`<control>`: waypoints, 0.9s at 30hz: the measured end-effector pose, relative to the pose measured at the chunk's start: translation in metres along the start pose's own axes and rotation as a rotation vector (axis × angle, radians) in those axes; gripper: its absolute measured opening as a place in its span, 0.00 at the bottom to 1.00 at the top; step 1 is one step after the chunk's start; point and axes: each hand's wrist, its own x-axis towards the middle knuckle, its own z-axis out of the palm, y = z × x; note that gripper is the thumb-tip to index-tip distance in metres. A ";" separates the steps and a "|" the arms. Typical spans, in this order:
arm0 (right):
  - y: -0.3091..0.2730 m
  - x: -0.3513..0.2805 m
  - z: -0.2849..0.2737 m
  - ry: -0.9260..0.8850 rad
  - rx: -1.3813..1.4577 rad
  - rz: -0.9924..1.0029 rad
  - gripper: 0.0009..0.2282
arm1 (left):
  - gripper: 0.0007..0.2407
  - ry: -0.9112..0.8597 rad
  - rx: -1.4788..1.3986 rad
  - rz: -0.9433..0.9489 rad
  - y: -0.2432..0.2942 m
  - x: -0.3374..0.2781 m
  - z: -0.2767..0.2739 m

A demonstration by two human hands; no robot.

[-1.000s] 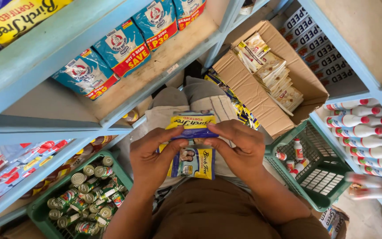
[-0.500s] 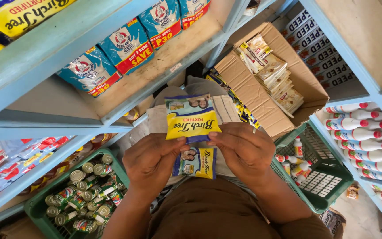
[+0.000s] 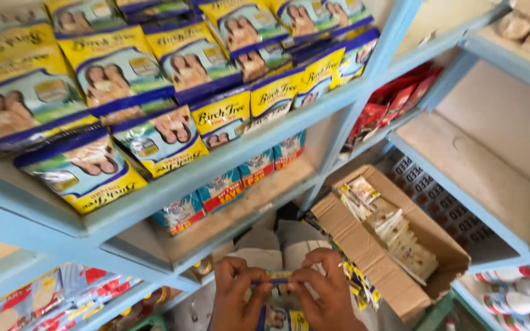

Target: Restocking and organizing various grocery items, primarily milk powder sachets, on shop shelves.

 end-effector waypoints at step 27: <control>0.011 0.027 -0.061 -0.641 0.386 -0.416 0.06 | 0.06 -0.533 -0.337 -0.029 -0.096 -0.063 -0.014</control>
